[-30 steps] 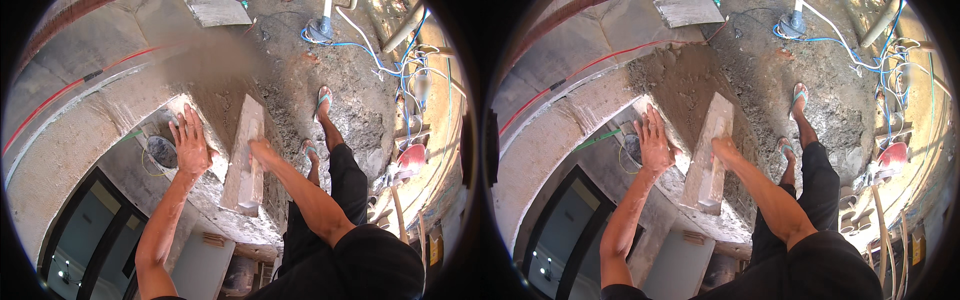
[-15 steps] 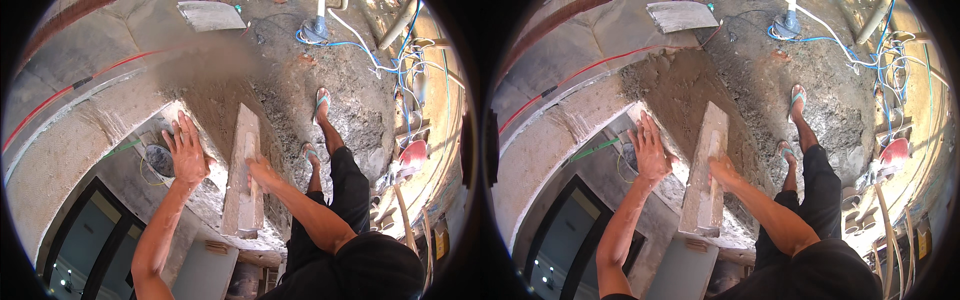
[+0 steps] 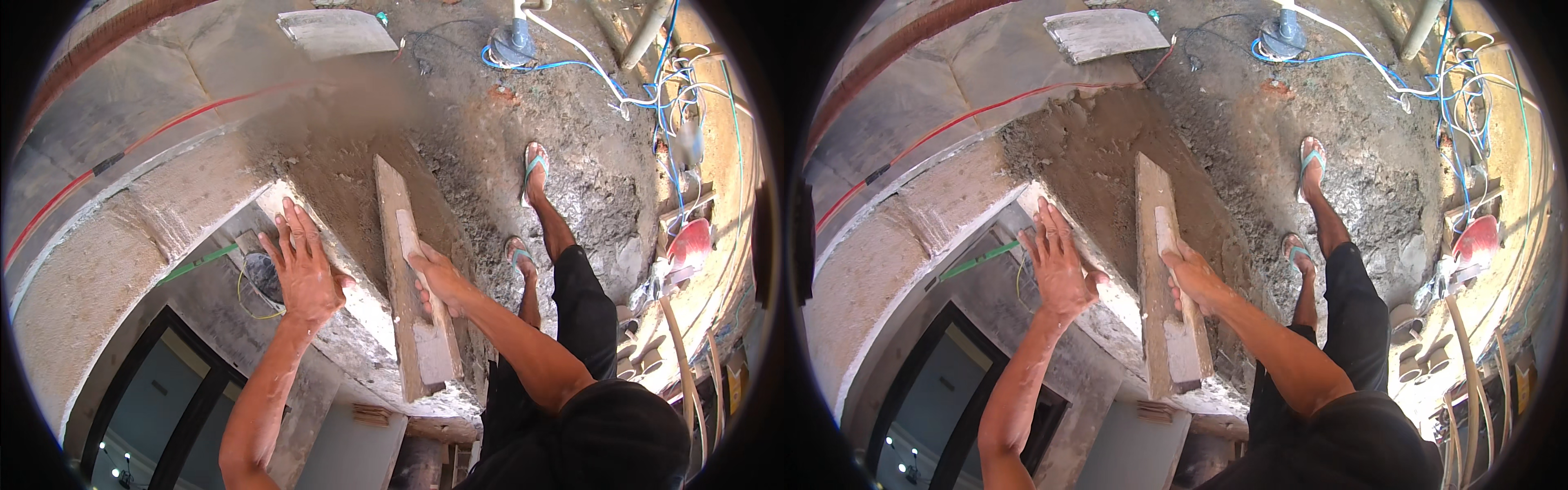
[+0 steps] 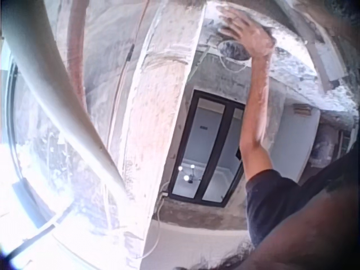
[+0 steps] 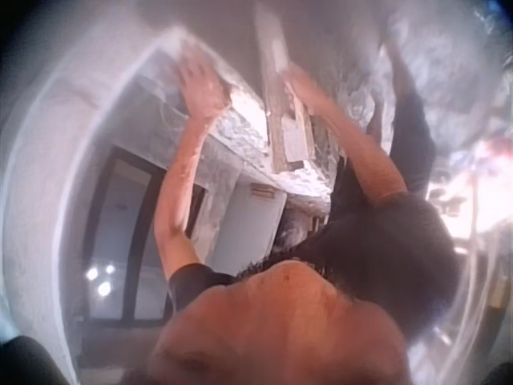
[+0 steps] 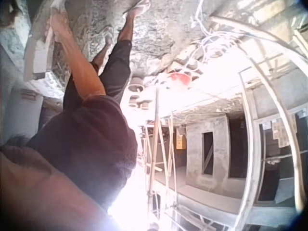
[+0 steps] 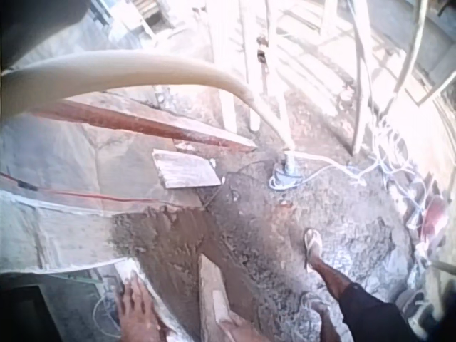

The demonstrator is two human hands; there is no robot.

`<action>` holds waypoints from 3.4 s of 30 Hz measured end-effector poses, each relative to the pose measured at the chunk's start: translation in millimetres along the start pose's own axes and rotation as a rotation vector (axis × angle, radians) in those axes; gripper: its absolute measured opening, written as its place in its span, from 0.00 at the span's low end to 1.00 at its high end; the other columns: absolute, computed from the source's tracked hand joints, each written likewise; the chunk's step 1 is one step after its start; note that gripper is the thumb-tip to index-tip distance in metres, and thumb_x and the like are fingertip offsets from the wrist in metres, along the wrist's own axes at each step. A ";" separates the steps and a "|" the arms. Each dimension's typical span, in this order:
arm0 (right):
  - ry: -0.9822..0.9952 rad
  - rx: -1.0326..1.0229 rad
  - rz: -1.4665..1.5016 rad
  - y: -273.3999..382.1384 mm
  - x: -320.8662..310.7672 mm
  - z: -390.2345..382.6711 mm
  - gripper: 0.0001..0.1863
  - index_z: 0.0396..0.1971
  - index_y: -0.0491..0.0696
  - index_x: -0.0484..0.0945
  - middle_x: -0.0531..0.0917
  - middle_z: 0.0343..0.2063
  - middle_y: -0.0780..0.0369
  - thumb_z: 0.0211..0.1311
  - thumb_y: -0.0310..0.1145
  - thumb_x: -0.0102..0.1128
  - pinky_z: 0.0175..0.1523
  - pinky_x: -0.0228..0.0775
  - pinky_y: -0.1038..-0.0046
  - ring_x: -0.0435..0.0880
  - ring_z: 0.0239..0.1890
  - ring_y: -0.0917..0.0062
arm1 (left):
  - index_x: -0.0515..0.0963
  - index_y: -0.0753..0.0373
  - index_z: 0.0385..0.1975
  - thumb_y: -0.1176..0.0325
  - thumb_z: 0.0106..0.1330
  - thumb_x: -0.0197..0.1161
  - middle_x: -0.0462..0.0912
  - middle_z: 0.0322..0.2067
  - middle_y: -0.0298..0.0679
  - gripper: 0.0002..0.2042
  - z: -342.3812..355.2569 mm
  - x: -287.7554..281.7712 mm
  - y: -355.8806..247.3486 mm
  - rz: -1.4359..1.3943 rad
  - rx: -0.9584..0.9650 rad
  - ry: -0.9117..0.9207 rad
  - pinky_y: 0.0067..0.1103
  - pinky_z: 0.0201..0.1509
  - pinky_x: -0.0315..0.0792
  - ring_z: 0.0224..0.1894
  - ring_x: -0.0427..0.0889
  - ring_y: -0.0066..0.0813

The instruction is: The person uses a rectangular trowel to smooth wet plaster onto the corner and face of a concrete wall structure.

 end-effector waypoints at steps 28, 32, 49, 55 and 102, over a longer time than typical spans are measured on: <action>-0.235 -0.212 -0.248 -7.1 -101.6 162.5 0.21 0.52 0.44 0.71 0.68 0.21 0.64 0.78 0.47 0.38 0.21 0.67 0.67 0.68 0.18 0.76 | 0.33 0.67 0.78 0.51 0.41 0.81 0.32 0.79 0.55 0.71 1.4 -1.0 -3.0 0.081 0.004 -0.036 0.67 0.74 0.38 0.78 0.49 0.60; -0.245 -0.164 -0.348 -59.6 -80.3 97.1 0.32 0.65 0.40 0.66 0.82 0.36 0.51 0.75 0.51 0.42 0.28 0.77 0.61 0.83 0.24 0.67 | 0.33 0.67 0.78 0.46 0.42 0.80 0.33 0.79 0.55 0.71 -2.8 2.3 2.3 0.080 -0.021 -0.005 0.66 0.75 0.37 0.79 0.46 0.59; -0.307 -0.134 -0.241 -54.6 -143.4 187.8 0.19 0.51 0.45 0.70 0.68 0.23 0.64 0.76 0.46 0.43 0.19 0.66 0.66 0.67 0.18 0.77 | 0.35 0.71 0.77 0.46 0.45 0.79 0.34 0.78 0.60 0.69 3.7 -1.6 -3.1 0.070 0.036 -0.037 0.67 0.74 0.35 0.73 0.54 0.67; -0.328 -0.240 -0.464 -70.3 -101.8 116.7 0.34 0.68 0.38 0.66 0.81 0.29 0.53 0.76 0.53 0.40 0.33 0.75 0.60 0.81 0.25 0.67 | 0.36 0.72 0.77 0.44 0.45 0.78 0.34 0.78 0.60 0.69 2.7 0.0 -1.4 0.091 0.037 -0.040 0.67 0.74 0.36 0.72 0.57 0.67; -0.427 -0.646 -1.113 140.7 -60.4 177.1 0.28 0.37 0.29 0.84 0.83 0.40 0.34 0.72 0.42 0.45 0.55 0.78 0.50 0.84 0.48 0.39 | 0.32 0.69 0.77 0.29 0.47 0.70 0.32 0.78 0.63 0.71 -0.1 5.9 5.7 0.037 0.005 0.039 0.65 0.75 0.33 0.75 0.49 0.70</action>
Point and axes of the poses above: each hand's wrist, its own z-axis towards the middle knuckle, its own x-axis out of the palm, y = z × x, the point moved 7 cm from there along z, towards the middle knuckle
